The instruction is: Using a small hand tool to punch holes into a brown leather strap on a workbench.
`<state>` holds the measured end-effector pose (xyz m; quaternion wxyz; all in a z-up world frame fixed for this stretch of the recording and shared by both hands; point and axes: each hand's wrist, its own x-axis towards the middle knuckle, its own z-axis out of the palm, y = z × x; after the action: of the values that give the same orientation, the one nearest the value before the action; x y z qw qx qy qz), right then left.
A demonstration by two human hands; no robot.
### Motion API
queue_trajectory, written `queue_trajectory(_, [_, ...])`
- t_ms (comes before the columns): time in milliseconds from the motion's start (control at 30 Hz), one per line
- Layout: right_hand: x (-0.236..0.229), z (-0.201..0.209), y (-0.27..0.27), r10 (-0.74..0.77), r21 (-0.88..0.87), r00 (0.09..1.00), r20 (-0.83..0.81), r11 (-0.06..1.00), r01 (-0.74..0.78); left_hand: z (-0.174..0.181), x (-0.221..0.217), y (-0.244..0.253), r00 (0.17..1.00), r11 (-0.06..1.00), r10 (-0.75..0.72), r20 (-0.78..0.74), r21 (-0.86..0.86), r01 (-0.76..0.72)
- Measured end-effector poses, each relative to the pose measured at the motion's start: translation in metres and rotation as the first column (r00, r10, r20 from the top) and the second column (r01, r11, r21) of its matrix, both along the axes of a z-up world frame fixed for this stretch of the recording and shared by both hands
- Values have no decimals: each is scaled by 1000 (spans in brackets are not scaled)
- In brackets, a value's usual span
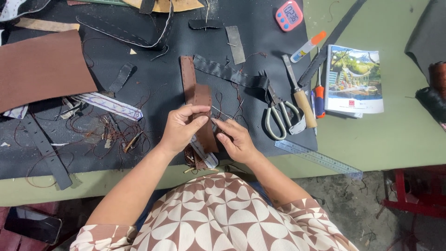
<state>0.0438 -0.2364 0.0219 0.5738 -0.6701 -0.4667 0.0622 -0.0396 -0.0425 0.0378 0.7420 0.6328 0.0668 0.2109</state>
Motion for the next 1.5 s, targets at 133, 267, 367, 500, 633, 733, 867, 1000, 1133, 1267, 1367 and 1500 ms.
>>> queue_trajectory(133, [-3,-8,-3,-11,24,1000,5,1000,10,23,-2,-1,999,998,-52,-8,-26,51])
queue_trajectory(267, [-8,-9,-3,15,59,998,-57,998,-11,25,-5,-1,995,994,-93,-27,-63,91])
queue_trajectory(367, [-9,-7,-2,30,69,993,-118,997,-22,20,-1,1,991,992,-123,-54,-38,121])
queue_trajectory(500, [-10,-2,-2,51,71,978,-204,997,-37,23,1,2,986,988,-147,-80,-59,142])
queue_trajectory(633, [-12,-3,-2,58,74,962,-267,996,-40,15,6,5,977,981,-187,-99,-70,180])
queue_trajectory(733, [-21,1,4,72,94,873,-482,995,-30,6,8,5,962,971,-236,-141,-84,226])
queue_trajectory(867, [-32,-11,6,104,207,625,-774,974,94,-2,10,4,949,959,-272,-158,-122,254])
queue_trajectory(1000, [-35,-2,-10,49,96,467,-883,992,76,3,9,3,930,947,-316,-189,-124,297])
queue_trajectory(1133, [-21,-14,0,50,104,472,-880,990,90,-8,11,6,931,947,-307,-198,-163,277])
queue_trajectory(1267, [1,13,16,-81,-88,921,-382,995,51,-23,21,10,953,967,-212,-218,-185,173])
queue_trajectory(1367, [9,6,24,-142,-131,951,-273,985,109,-21,22,12,959,993,-90,-270,-93,67])
queue_trajectory(1500, [15,-5,24,-210,-129,950,-229,974,184,-22,21,10,951,999,-11,-310,36,23])
